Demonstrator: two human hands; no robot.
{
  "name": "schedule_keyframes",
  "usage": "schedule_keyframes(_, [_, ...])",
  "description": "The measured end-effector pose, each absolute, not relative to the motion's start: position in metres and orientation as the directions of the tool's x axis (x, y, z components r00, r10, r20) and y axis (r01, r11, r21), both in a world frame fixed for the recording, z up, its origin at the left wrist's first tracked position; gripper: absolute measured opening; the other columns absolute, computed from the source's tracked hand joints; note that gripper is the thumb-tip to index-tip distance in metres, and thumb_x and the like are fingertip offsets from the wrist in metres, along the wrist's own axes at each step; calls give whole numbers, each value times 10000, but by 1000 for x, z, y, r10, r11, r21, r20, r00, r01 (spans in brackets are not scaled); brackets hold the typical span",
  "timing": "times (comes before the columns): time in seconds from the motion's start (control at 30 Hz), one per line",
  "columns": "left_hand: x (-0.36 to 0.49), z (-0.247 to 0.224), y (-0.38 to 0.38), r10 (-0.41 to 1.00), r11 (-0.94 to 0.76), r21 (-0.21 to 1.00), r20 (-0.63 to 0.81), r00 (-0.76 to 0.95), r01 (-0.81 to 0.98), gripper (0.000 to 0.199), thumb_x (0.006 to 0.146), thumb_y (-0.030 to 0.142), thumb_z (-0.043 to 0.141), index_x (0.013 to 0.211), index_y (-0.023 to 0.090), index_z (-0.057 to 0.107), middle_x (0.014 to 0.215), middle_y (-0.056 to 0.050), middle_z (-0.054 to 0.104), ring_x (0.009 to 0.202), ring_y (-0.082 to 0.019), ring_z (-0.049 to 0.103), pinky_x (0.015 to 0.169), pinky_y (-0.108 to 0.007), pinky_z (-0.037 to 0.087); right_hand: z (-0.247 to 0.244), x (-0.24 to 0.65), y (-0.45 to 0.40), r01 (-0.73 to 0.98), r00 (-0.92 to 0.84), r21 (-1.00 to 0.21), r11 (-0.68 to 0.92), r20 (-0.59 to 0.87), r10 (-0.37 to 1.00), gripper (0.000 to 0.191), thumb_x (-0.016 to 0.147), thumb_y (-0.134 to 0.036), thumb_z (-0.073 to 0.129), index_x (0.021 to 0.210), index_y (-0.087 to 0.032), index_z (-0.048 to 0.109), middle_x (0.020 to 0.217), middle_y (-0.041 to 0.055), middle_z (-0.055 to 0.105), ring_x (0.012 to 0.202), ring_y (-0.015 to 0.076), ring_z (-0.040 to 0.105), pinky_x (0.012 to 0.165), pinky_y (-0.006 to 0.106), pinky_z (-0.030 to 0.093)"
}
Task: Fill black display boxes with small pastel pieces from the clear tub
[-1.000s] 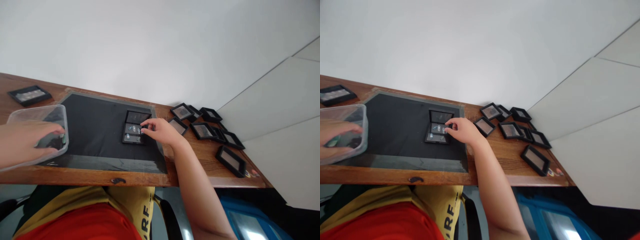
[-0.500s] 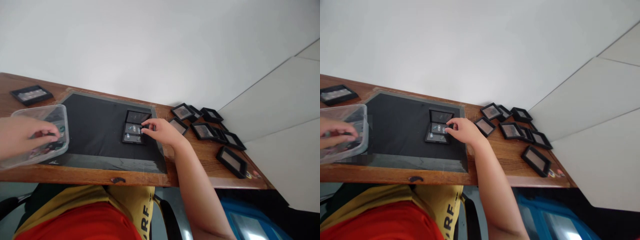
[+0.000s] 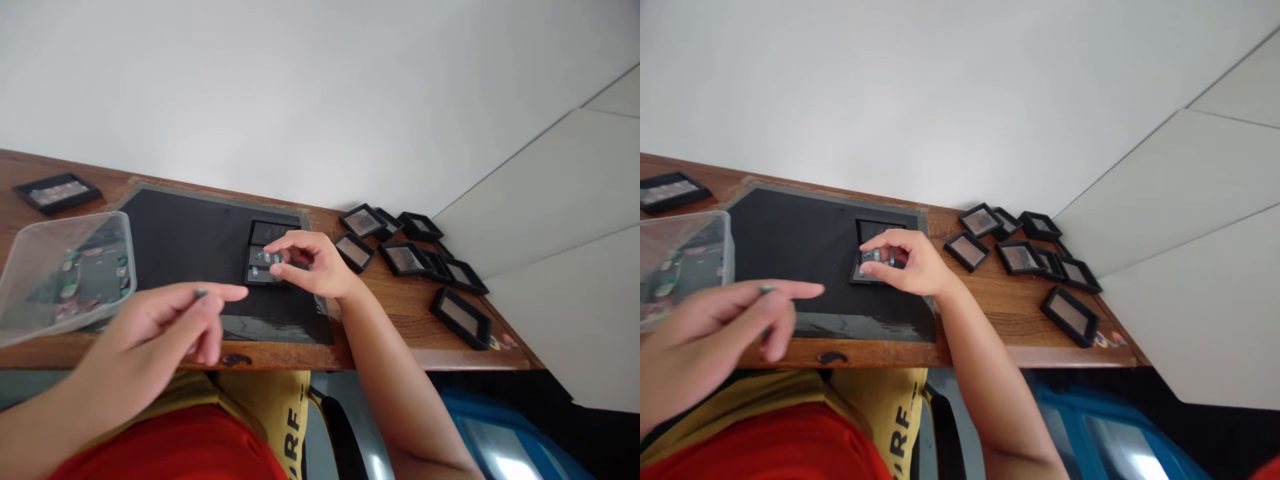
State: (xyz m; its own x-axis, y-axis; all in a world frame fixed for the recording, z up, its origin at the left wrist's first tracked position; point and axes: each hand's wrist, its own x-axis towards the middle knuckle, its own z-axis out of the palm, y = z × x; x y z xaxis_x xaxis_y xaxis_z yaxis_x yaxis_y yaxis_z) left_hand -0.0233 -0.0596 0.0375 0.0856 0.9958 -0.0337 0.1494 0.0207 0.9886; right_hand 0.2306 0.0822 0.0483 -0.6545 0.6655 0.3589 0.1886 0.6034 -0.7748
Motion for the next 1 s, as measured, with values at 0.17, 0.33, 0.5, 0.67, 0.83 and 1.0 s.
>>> schedule_keyframes(0.17, [22, 38, -30, 939, 121, 993, -112, 326, -5, 578, 939, 701, 598, 655, 202, 665, 605, -22, 652, 541, -120, 519, 531, -253, 458, 48, 226, 74, 19, -740, -780, 626, 410, 533, 428, 800, -448, 879, 1131, -195, 783, 791, -31, 597, 596, 69, 360, 525, 242, 320])
schedule_keyframes(0.33, [18, 38, -16, 933, 116, 993, -110, 342, 3, 569, 938, 683, 619, 638, 208, 707, 623, -29, 679, 567, -115, 522, 546, -244, 443, 42, 224, 72, -30, -714, -745, 666, 482, 508, 326, 848, -383, 867, 1108, -199, 798, 829, -4, 661, 676, 85, 508, 603, 246, 424])
schedule_keyframes(0.5, [19, 29, -17, 945, 100, 994, -109, 307, 45, 543, 951, 658, 617, 641, 230, 741, 630, -32, 689, 583, -129, 537, 553, -262, 445, 39, 224, 71, -9, -724, -757, 653, 455, 518, 253, 882, -380, 832, 1068, -210, 808, 893, 29, 709, 780, 117, 642, 700, 271, 520])
schedule_keyframes(0.67, [16, 30, -13, 951, 81, 993, -103, 292, 87, 538, 950, 623, 616, 594, 234, 719, 596, -32, 673, 574, -135, 528, 553, -270, 443, 40, 224, 68, 81, -705, -651, 755, 498, 505, 305, 907, -360, 804, 1187, -237, 794, 844, 14, 711, 747, 123, 600, 700, 284, 496])
schedule_keyframes(0.83, [20, 33, -8, 965, 74, 995, -88, 246, 66, 535, 917, 626, 650, 579, 213, 690, 588, -32, 662, 551, -118, 521, 516, -242, 424, 43, 224, 65, 118, -714, -617, 778, 492, 498, 257, 952, -335, 740, 1176, -228, 803, 799, 11, 706, 732, 123, 609, 705, 283, 485])
schedule_keyframes(1.0, [12, 33, -24, 963, 180, 979, -196, 186, 100, 562, 881, 704, 679, 1216, 258, 748, 601, 2, 675, 499, -139, 551, 427, -229, 390, 45, 229, 69, 180, -662, -674, 716, 455, 595, 337, 929, -365, 754, 1199, -169, 806, 691, -24, 623, 622, 101, 510, 638, 266, 430])
